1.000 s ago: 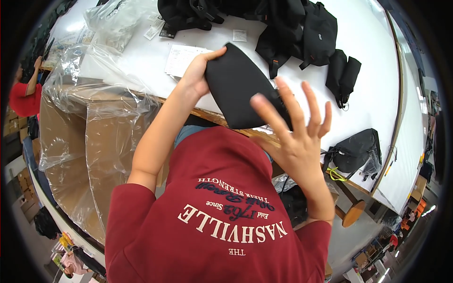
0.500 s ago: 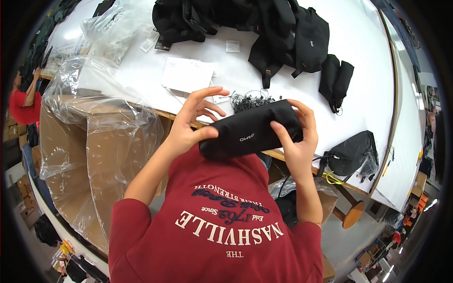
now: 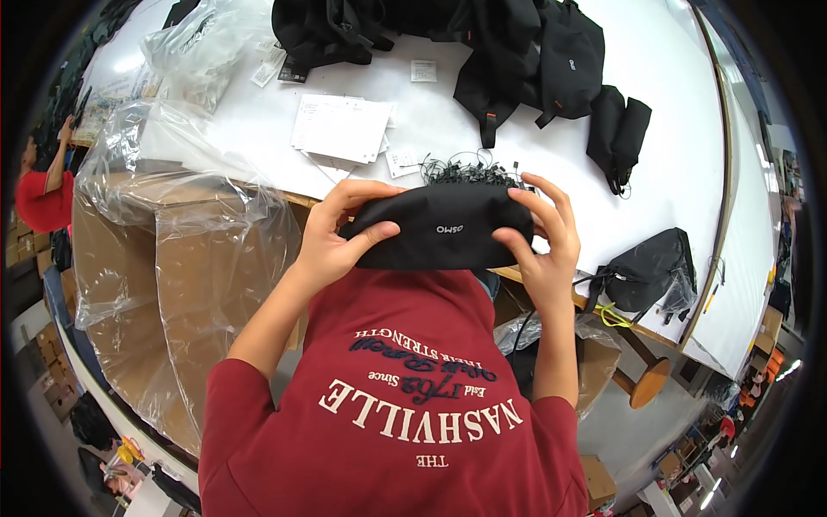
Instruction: Packaging black pouches by attaching tags and inserting booklets.
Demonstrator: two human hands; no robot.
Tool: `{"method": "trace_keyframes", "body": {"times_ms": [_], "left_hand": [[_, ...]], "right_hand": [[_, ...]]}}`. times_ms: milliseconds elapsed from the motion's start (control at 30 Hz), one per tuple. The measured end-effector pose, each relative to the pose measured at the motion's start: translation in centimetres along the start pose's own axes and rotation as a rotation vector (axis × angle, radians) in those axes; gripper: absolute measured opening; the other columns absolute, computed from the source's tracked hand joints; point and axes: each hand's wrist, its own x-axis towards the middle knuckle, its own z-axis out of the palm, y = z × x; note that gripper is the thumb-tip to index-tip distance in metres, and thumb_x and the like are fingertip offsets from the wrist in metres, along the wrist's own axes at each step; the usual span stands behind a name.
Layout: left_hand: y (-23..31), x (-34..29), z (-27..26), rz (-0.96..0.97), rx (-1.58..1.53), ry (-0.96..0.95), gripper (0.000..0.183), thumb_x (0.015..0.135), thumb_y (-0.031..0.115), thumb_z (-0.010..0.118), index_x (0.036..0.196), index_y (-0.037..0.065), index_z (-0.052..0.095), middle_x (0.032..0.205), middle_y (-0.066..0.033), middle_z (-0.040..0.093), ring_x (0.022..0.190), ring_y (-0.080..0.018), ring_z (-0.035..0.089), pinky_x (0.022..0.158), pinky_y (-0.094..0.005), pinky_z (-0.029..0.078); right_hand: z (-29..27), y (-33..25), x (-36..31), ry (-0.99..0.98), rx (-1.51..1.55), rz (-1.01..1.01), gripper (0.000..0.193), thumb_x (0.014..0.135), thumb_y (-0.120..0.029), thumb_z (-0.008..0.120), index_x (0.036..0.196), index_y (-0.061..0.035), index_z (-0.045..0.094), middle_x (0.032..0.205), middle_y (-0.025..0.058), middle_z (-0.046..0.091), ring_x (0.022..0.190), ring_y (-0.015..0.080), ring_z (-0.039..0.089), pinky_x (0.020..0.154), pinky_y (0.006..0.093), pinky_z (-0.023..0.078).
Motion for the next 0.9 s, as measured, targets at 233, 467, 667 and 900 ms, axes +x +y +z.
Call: {"method": "trace_keyframes", "body": {"times_ms": [233, 467, 667, 900], "left_hand": [[-1.1, 0.1, -1.9, 0.067, -0.017, -0.061, 0.025, 0.074, -0.002, 0.073, 0.096, 0.004, 0.062, 0.112, -0.0139, 0.064, 0.106, -0.0245, 0.061, 0.092, -0.0346, 0.047], [2.2, 0.1, -3.5, 0.305, 0.538, -0.236, 0.029, 0.057, 0.017, 0.080, 0.084, 0.014, 0.071, 0.116, -0.0115, 0.061, 0.123, -0.0383, 0.045, 0.102, -0.0499, 0.038], [5.0, -0.9, -4.0, 0.064, 0.444, -0.540, 0.037, 0.053, 0.022, 0.083, 0.087, 0.014, 0.072, 0.129, -0.0153, 0.052, 0.125, -0.0365, 0.045, 0.101, -0.0477, 0.038], [9.0, -1.1, -3.5, -0.392, 0.136, -0.598, 0.036, 0.069, 0.023, 0.081, 0.094, 0.002, 0.064, 0.107, -0.0137, 0.064, 0.097, -0.0275, 0.062, 0.086, -0.0328, 0.047]], "right_hand": [[-0.9, -0.8, 0.5, -0.080, 0.095, -0.006, 0.025, 0.064, 0.008, 0.073, 0.086, -0.0033, 0.069, 0.103, 0.0100, 0.064, 0.091, 0.0235, 0.064, 0.078, 0.0316, 0.052], [-3.2, -2.0, -3.2, -0.219, 0.130, -0.078, 0.034, 0.061, 0.011, 0.072, 0.091, -0.0049, 0.071, 0.105, 0.0117, 0.058, 0.088, 0.0228, 0.064, 0.072, 0.0307, 0.058], [-4.6, -3.5, -5.1, -0.473, 0.082, 0.007, 0.038, 0.057, 0.002, 0.078, 0.093, -0.0072, 0.068, 0.123, 0.0169, 0.046, 0.103, 0.0289, 0.058, 0.083, 0.0367, 0.053], [-4.4, -6.3, -5.4, -0.388, 0.476, 0.442, 0.036, 0.075, -0.011, 0.075, 0.105, -0.0012, 0.057, 0.103, 0.0134, 0.059, 0.092, 0.0225, 0.062, 0.083, 0.0333, 0.049]]}}
